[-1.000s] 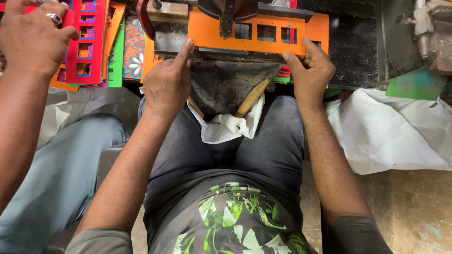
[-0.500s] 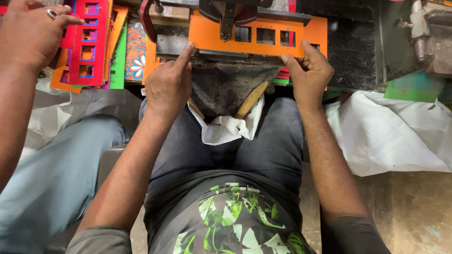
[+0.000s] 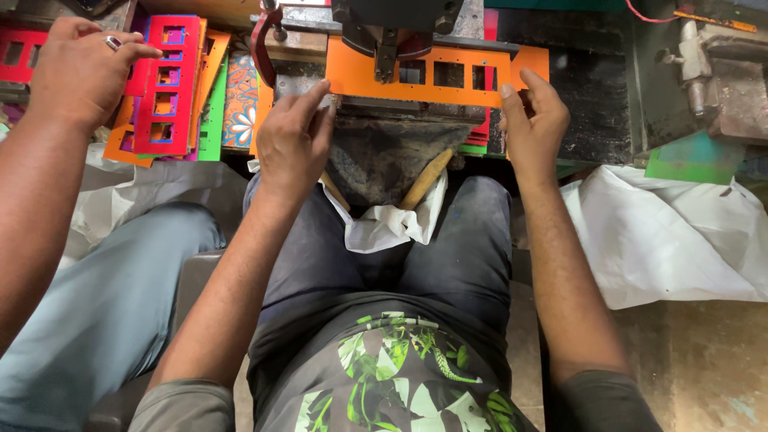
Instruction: The person repeatedly places colorful plastic frames under a press machine, activates the press to cut or emboss the frames, then removes and stacks them. The person handles orange, green, red, and blue frames one at a time, maintaining a steady workflow.
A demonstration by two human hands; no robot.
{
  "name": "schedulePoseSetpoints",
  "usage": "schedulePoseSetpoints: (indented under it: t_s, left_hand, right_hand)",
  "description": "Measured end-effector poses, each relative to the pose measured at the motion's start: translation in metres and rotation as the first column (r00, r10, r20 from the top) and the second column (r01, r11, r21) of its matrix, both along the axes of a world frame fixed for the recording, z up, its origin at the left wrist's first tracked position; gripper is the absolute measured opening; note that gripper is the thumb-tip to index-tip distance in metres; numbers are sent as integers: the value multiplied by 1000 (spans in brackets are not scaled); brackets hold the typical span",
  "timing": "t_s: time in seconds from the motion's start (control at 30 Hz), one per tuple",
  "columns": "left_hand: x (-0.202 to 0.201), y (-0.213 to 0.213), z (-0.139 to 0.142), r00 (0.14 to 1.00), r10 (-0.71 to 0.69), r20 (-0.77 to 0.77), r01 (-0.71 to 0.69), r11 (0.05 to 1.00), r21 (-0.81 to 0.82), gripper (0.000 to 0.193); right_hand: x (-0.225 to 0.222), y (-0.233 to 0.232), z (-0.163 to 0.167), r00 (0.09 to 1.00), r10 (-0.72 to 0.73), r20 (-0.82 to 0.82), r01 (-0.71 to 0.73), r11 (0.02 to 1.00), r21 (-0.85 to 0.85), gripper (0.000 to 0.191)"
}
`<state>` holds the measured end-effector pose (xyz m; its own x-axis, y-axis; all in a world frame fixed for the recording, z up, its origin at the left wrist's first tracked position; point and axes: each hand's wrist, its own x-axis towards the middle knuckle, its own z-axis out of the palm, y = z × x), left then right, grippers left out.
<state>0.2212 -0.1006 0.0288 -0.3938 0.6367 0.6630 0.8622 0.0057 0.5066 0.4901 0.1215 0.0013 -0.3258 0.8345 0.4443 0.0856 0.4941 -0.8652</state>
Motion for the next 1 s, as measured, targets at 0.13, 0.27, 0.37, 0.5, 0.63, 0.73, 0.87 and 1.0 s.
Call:
schedulePoseSetpoints:
  t_s: [0.13,0.27,0.37,0.5,0.63,0.73,0.87,1.0]
  left_hand:
    - [-2,7,5,994,-38,102,32,998,57,29]
    - [-2,12,6,996,-22,87,18,999,51,26]
    - [-1,11,6,998,-25,64,21,998,66,23]
    - [-2,14,6,999,-7,45,4,998,70,22]
    - [-5,19,5,997,-15,77,11,998,61,21]
    - [-6,21,4,987,-34,157,23,997,71,19]
    - [-7,24,3,977,-55,206,29,991,128,15]
    - [-5,26,4,969,-45,243,11,990,140,12]
  right_hand:
    - [-1,7,16,1000,-9,19,11,995,-104,39]
    - [-7,10,28,999,-2,-41,-9,969,-249,35]
    - [-9,9,29,993,11,-114,-43,957,-287,31]
    - [-14,12,23,985,-15,-170,-36,956,-292,29]
    - [-14,18,17,983,-7,-186,-48,955,-294,28]
    - [-13,20,16,983,-8,-186,-46,958,-283,27]
    - [-15,20,13,981,-7,-193,-41,968,-246,28]
    - [-15,23,9,984,-18,-175,-18,980,-198,29]
